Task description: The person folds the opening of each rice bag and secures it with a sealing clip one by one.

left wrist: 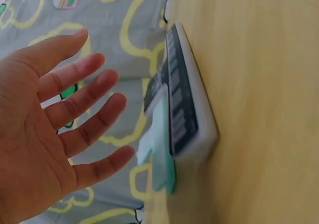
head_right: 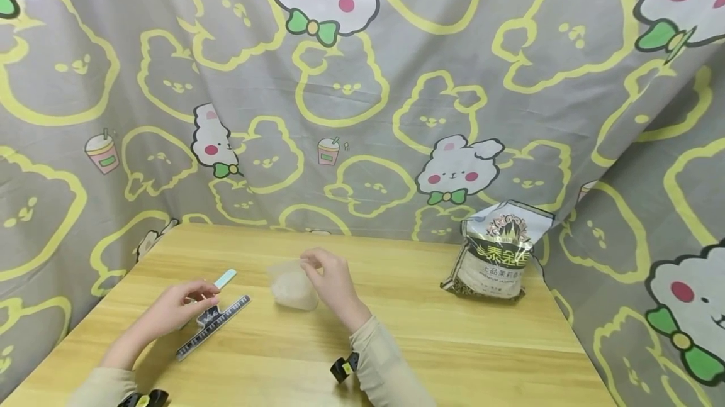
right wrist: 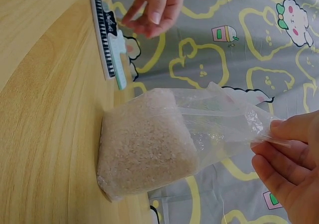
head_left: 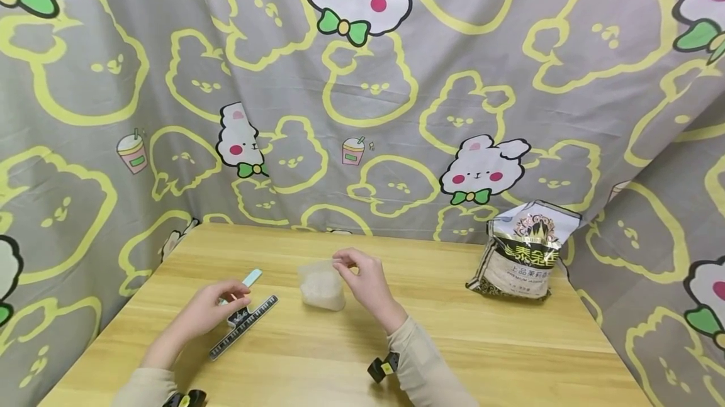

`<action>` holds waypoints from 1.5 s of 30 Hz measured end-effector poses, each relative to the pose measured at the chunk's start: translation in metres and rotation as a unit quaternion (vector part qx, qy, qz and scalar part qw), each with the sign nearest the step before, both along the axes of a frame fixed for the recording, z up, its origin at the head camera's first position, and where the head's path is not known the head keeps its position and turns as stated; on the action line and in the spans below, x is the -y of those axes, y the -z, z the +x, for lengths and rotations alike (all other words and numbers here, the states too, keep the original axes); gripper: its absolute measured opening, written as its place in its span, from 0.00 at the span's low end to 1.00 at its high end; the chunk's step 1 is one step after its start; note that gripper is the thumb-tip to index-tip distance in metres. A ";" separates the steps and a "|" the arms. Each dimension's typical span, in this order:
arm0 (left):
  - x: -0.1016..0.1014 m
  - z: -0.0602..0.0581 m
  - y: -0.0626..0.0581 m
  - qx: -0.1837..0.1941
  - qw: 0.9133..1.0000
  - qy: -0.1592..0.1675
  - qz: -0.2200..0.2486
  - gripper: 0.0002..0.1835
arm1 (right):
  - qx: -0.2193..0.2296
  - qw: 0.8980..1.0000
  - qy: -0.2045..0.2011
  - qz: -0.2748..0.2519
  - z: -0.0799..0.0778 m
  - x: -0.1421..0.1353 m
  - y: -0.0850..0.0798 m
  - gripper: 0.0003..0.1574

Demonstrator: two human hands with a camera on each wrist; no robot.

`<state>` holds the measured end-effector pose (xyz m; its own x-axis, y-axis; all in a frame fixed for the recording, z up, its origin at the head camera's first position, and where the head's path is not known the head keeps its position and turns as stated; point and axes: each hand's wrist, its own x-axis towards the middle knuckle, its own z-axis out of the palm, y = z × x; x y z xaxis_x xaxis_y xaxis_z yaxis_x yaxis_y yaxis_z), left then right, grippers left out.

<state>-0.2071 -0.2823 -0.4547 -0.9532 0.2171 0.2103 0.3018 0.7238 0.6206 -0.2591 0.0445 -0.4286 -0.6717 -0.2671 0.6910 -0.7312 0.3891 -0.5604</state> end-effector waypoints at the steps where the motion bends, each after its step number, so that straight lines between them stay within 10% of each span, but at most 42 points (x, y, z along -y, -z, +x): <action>1: 0.002 0.001 0.001 0.005 1.000 0.000 0.001 0.13 | 0.000 1.000 0.000 -0.001 0.000 0.000 0.000 0.05; 11: 0.009 0.007 0.007 0.080 0.997 -0.013 -0.007 0.25 | 0.006 1.000 0.000 -0.004 0.001 -0.001 -0.002 0.05; 45: 0.006 0.007 0.016 0.089 0.995 -0.035 -0.014 0.06 | 0.003 1.000 -0.003 -0.004 0.001 0.000 0.000 0.05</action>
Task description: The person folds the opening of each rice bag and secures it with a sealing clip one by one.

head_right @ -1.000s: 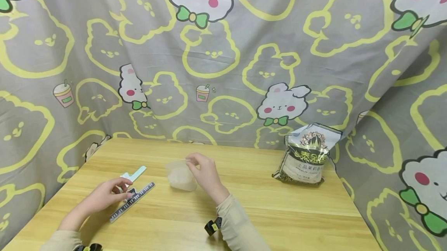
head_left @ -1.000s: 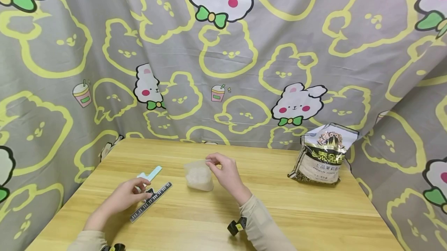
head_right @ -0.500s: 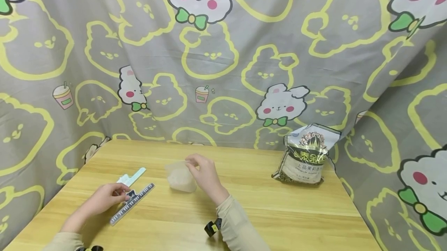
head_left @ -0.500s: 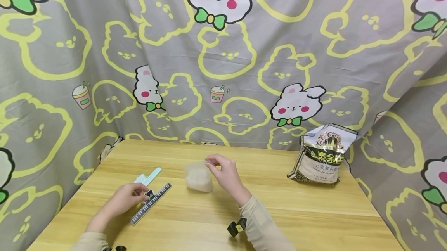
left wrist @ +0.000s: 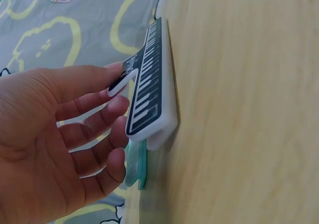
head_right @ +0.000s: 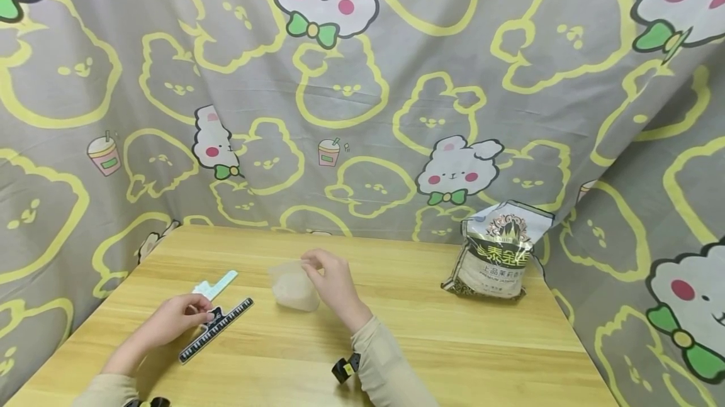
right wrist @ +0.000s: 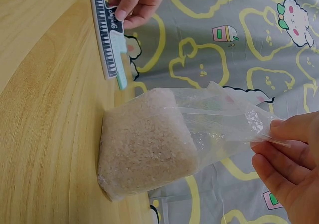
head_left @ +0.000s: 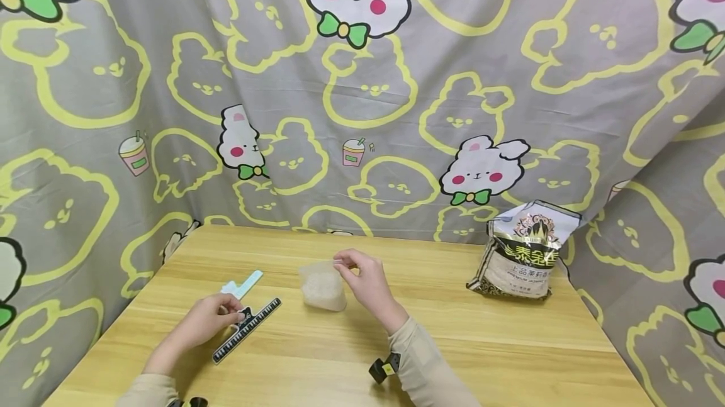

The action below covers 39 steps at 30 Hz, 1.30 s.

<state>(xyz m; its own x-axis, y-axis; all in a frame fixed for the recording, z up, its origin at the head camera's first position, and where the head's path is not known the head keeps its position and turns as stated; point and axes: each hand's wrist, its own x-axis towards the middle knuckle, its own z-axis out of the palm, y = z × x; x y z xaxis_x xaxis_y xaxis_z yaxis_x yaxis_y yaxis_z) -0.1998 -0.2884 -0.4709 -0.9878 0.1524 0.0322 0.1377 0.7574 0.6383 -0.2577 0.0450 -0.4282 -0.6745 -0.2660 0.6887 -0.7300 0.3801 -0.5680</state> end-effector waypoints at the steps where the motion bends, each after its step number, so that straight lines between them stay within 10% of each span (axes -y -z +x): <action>1: 0.000 0.000 0.000 -0.003 1.000 0.001 -0.003 0.06 | 0.001 1.000 0.000 0.001 0.000 0.000 0.000 0.05; 24: -0.002 0.000 -0.001 0.044 0.993 0.032 0.105 0.09 | 0.002 1.000 -0.003 -0.006 -0.002 0.000 0.000 0.05; 39: -0.003 0.000 -0.006 0.020 0.993 -0.011 0.115 0.14 | 0.003 1.000 0.002 -0.002 -0.001 0.000 0.000 0.05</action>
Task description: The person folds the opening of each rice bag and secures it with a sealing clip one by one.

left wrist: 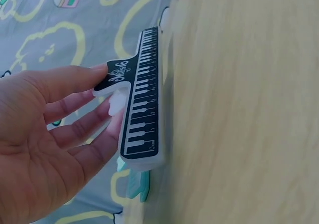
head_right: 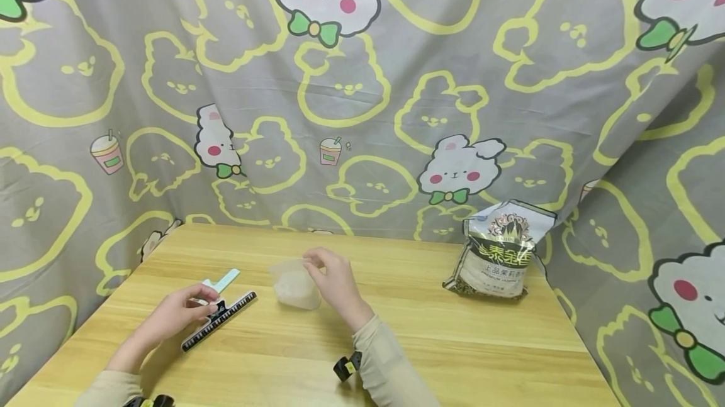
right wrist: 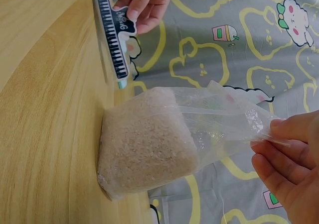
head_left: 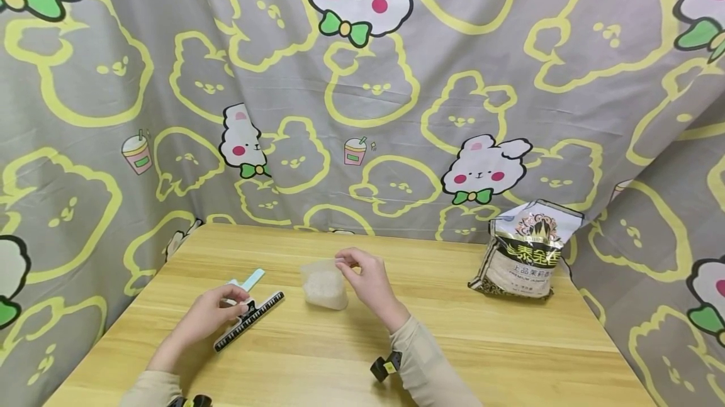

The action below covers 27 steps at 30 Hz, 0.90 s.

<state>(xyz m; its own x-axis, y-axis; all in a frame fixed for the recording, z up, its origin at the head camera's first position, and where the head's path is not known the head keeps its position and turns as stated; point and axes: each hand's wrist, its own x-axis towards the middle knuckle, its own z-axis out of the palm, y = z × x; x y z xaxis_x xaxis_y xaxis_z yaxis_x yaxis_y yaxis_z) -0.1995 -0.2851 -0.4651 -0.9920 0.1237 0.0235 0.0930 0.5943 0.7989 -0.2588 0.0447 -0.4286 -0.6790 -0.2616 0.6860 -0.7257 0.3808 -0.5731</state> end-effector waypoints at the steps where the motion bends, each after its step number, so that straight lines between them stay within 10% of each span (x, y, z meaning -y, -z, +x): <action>1: 0.000 0.000 0.000 -0.002 1.000 -0.001 0.000 0.14 | 0.000 1.000 0.000 0.000 0.000 0.000 0.000 0.05; 27: -0.001 -0.011 -0.030 -0.079 0.996 0.000 -0.034 0.17 | 0.017 1.000 0.001 0.006 -0.002 -0.002 0.000 0.07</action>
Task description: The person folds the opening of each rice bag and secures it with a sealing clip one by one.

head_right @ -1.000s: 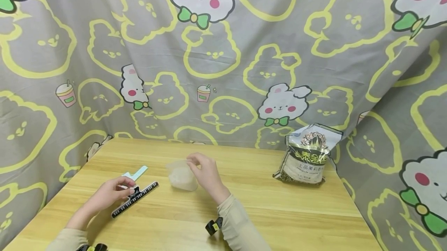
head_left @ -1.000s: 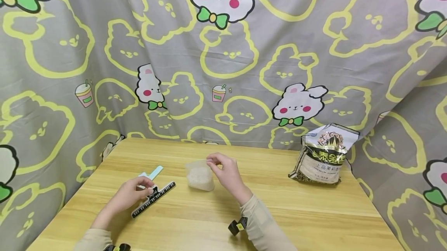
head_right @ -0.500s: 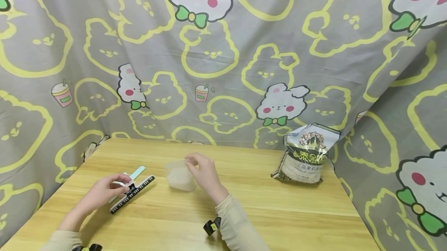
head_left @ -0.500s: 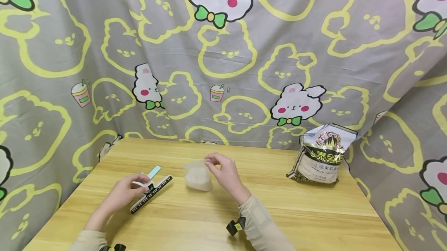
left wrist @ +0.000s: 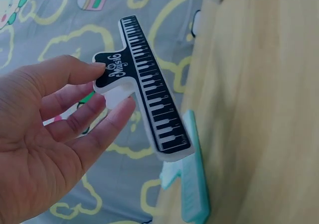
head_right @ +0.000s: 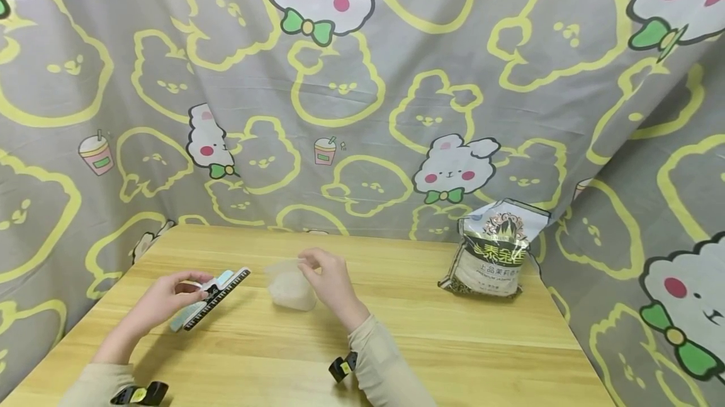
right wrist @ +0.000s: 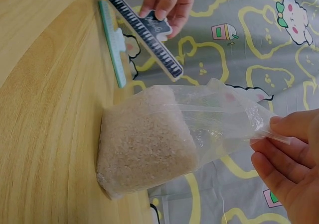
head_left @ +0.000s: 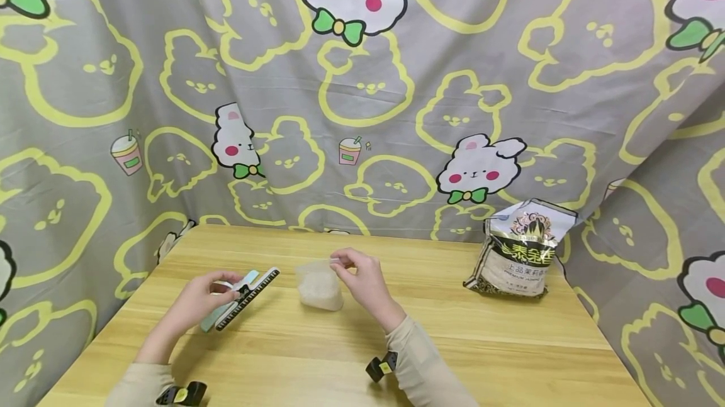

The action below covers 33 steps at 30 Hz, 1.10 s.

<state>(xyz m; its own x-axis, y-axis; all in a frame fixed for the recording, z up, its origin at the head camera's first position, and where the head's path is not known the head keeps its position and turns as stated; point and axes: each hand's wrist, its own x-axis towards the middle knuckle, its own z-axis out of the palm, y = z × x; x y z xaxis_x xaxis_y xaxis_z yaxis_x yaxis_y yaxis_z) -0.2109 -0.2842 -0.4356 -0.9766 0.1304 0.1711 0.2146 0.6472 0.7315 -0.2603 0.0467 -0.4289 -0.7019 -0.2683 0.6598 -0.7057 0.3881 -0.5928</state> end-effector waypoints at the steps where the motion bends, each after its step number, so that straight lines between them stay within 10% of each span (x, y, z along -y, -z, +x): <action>1: 0.000 -0.001 -0.001 -0.006 1.000 0.002 -0.001 0.17 | 0.000 1.000 0.000 0.000 0.000 0.000 0.000 0.07; 33: -0.020 -0.025 -0.019 -0.034 0.999 0.021 -0.001 0.20 | 0.002 1.000 0.001 0.001 0.002 0.001 -0.002 0.06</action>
<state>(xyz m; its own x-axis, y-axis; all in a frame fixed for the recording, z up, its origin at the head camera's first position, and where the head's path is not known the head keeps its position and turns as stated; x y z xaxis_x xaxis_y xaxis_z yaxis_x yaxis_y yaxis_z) -0.2359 -0.2646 -0.4168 -0.9564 0.1722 0.2360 0.2908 0.6373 0.7136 -0.2583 0.0462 -0.4265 -0.7056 -0.2680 0.6560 -0.7021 0.3899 -0.5959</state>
